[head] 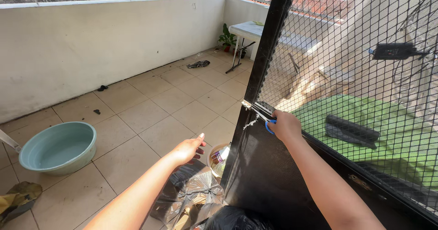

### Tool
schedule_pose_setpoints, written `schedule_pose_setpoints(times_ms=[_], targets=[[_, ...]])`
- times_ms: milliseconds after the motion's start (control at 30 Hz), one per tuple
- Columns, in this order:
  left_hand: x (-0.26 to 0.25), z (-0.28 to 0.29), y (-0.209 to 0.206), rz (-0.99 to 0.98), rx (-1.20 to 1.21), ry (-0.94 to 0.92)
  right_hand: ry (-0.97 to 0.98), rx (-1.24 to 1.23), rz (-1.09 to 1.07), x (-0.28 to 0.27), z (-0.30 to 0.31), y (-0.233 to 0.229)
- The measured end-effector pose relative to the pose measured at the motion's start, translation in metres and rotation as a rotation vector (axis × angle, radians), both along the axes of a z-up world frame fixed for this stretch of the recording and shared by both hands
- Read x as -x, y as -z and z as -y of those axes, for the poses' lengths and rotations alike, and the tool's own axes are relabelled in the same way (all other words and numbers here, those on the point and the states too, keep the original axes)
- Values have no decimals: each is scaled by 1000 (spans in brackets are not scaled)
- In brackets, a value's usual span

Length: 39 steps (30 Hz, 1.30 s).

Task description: The person opens a trash bag, gathers plastic trash into it, cuts and tears cardboard boxes using scissors and by hand, and packs the cardboard pieces into the bag.

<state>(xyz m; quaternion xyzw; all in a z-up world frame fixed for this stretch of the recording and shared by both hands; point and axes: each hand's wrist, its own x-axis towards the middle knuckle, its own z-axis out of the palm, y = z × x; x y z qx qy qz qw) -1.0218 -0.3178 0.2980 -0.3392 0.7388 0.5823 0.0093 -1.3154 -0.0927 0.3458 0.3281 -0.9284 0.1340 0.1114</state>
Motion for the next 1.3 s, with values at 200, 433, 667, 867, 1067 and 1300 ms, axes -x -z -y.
schedule_pose_setpoints(times_ms=[200,433,667,867,1067,1300], targets=[[-30,16,5,-15,-21,-106,5,-95,-8,15,8,10],[-55,27,16,-6,-17,-160,19,-82,-9,17,7,9],[-57,17,10,0,-29,-160,53,-76,32,5,0,-5],[-69,15,7,-9,-53,-185,4,65,-150,-3,5,-14],[-123,25,20,-99,-121,-301,-372,447,-186,-79,41,-36],[-269,22,54,-263,-181,-654,-864,389,247,-278,123,-27]])
